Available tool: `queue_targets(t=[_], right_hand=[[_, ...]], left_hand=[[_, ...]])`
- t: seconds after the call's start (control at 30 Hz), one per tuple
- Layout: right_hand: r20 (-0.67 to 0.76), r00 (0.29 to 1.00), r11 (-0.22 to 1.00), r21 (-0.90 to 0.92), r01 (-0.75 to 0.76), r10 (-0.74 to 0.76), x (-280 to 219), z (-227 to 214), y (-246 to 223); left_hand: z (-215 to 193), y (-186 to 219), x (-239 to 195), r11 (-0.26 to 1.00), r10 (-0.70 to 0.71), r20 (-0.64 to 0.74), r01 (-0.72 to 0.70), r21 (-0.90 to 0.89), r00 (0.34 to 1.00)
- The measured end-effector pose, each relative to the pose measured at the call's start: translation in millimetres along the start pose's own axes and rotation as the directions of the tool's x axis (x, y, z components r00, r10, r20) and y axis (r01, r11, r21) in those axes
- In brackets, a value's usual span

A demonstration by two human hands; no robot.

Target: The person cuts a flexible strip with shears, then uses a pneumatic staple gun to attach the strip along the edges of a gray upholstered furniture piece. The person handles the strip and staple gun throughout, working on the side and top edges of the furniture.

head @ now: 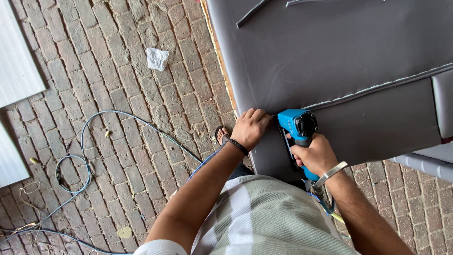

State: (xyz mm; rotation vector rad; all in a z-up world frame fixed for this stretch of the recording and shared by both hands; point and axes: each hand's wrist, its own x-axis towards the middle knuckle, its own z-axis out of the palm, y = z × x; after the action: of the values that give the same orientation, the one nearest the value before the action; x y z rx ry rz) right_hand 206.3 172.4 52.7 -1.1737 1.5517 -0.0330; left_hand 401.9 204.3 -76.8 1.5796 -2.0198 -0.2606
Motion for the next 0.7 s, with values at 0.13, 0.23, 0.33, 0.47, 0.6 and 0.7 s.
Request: queue_targets(t=[0.13, 0.23, 0.33, 0.47, 0.6, 0.7], right_hand=[[-0.023, 1.000, 0.999, -0.041, -0.014, 0.013, -2, 6, -4], [-0.014, 1.000, 1.000, 0.007, 0.012, -0.012, -2, 7, -1], [0.014, 0.998, 0.995, 0.086, 0.056, -0.057, -1, 8, 2], [0.072, 0.995, 0.997, 0.056, 0.059, -0.063, -2, 11, -1], [0.083, 0.996, 1.000, -0.015, 0.017, -0.015, -2, 17, -9], [0.061, 0.998, 0.999, -0.048, 0.019, -0.016, -4, 22, -12]], left_hand=[[-5, -2, -3, 1.000, 0.003, 0.002, -0.003, 0.011, 1.000], [-10, -5, -11, 0.999, -0.038, 0.009, 0.038, -0.013, 0.999], [-16, -8, -19, 0.997, -0.075, 0.024, 0.076, -0.031, 0.997], [-16, -9, -23, 0.996, -0.091, 0.043, 0.092, -0.021, 0.995], [-14, -11, -24, 0.996, -0.088, 0.030, 0.089, -0.030, 0.996], [-12, -8, -24, 0.995, -0.096, 0.023, 0.097, -0.031, 0.995]])
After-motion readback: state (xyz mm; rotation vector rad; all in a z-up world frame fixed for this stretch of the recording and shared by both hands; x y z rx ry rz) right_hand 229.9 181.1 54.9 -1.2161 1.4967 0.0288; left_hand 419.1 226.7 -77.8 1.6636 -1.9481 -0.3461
